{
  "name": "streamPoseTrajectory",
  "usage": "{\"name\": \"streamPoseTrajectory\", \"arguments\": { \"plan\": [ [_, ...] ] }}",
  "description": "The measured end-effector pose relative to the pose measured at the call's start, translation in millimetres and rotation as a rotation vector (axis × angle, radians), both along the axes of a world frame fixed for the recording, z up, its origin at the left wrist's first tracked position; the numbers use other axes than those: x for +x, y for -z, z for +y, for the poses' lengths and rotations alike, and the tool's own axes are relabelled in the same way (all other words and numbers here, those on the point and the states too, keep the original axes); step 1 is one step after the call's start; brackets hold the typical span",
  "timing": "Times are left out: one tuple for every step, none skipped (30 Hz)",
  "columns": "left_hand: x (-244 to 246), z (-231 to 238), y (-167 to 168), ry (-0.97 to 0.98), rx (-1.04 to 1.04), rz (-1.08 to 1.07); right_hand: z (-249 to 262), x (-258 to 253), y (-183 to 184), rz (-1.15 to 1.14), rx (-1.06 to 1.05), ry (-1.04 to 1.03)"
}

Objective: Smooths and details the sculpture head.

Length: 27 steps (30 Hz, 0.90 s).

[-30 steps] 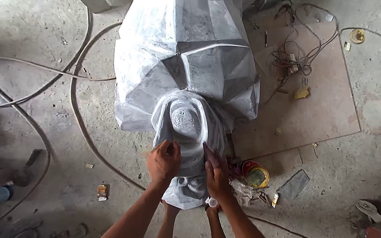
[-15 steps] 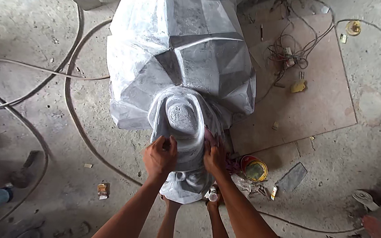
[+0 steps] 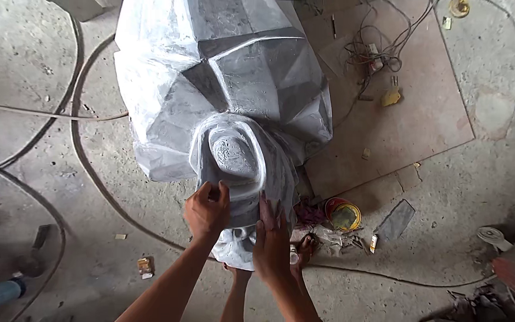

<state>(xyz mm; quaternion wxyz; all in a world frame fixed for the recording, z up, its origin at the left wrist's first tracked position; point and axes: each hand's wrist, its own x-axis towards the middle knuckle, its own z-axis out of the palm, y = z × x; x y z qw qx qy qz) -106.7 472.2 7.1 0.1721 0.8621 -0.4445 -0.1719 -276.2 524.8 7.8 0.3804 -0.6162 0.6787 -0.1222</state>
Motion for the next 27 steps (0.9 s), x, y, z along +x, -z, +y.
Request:
{"name": "streamPoseTrajectory", "arguments": {
  "plan": [
    [-0.2, 0.7, 0.8, 0.000, 0.005, -0.011, 1.6, -1.3, -2.2, 0.035, 0.016, -0.009],
    [-1.3, 0.1, 0.2, 0.005, 0.014, -0.015, -5.1, -3.7, 1.8, 0.081, 0.031, -0.028],
    [-1.9, -1.7, -0.4, 0.011, 0.020, -0.015, -18.2, -5.6, 10.1, 0.113, 0.044, -0.041],
    [-1.9, -2.0, -1.1, 0.009, 0.025, -0.014, -31.8, -6.3, 20.4, 0.129, 0.034, -0.046],
    [-1.8, -1.2, -1.7, 0.007, 0.030, -0.015, -42.3, -5.0, 27.7, 0.127, 0.008, -0.038],
    [-1.9, -0.5, -2.1, 0.013, 0.032, -0.017, -45.3, -2.4, 28.2, 0.115, -0.013, -0.029],
    [-2.5, 0.7, -3.0, 0.023, 0.036, -0.017, -38.6, 0.3, 22.2, 0.099, -0.019, -0.017],
    [-2.1, 0.4, -2.2, 0.027, 0.035, -0.022, -25.6, 3.7, 11.9, 0.076, -0.030, 0.001],
    [-0.9, -1.4, -0.3, 0.032, 0.032, -0.029, -11.3, 6.3, -0.6, 0.059, -0.004, 0.003],
    [-0.3, -1.6, 0.9, 0.037, 0.031, -0.032, 0.9, 6.2, -10.8, 0.060, 0.056, -0.025],
    [-0.4, 0.2, 0.7, 0.044, 0.035, -0.033, 7.3, 4.1, -14.8, 0.077, 0.112, -0.062],
    [-0.8, 1.0, 0.4, 0.055, 0.037, -0.035, 5.7, 0.5, -12.5, 0.093, 0.146, -0.092],
    [-1.0, -0.7, -0.1, 0.068, 0.034, -0.034, -3.8, -3.7, -4.7, 0.091, 0.159, -0.094],
    [-0.5, -1.2, -1.4, 0.074, 0.033, -0.035, -19.7, -9.8, 4.1, 0.082, 0.185, -0.099],
    [-0.1, -0.4, -2.6, 0.068, 0.033, -0.039, -44.3, -18.2, 11.0, 0.054, 0.242, -0.125],
    [-0.4, -1.1, -2.2, 0.054, 0.025, -0.041, -77.6, -27.3, 14.4, 0.015, 0.318, -0.162],
    [-1.2, -1.6, -1.9, 0.042, 0.022, -0.038, -113.4, -37.5, 13.5, -0.042, 0.372, -0.194],
    [-0.9, -1.6, -0.9, 0.038, 0.020, -0.039, -145.9, -47.9, 10.7, -0.138, 0.365, -0.180],
    [0.1, -2.7, 0.2, 0.040, 0.011, -0.042, -175.7, -58.7, 2.6, -0.276, 0.328, -0.120],
    [0.5, -3.5, 0.7, 0.039, 0.000, -0.044, -200.3, -70.3, -10.9, -0.461, 0.263, -0.017],
    [0.3, -3.0, 0.4, 0.036, 0.001, -0.045, -218.3, -83.6, -30.1, -0.709, 0.233, 0.108],
    [0.2, -1.9, 0.3, 0.030, 0.004, -0.041, -229.9, -98.0, -50.4, -1.012, 0.232, 0.233],
    [0.0, -1.5, 0.1, 0.029, 0.005, -0.041, -235.2, -111.6, -67.8, -1.328, 0.219, 0.337],
    [-0.3, -1.9, -0.2, 0.030, 0.000, -0.040, -234.6, -123.2, -78.2, -1.629, 0.182, 0.392],
    [-0.2, -2.5, -0.3, 0.031, -0.004, -0.041, -227.8, -130.2, -77.3, -1.861, 0.122, 0.392],
    [0.2, -2.8, -0.2, 0.030, -0.011, -0.040, -215.7, -132.1, -63.3, -2.032, 0.065, 0.358],
    [0.9, -2.9, -0.2, 0.025, -0.013, -0.041, -197.2, -128.8, -36.2, -2.129, 0.032, 0.325]
  ]
}}
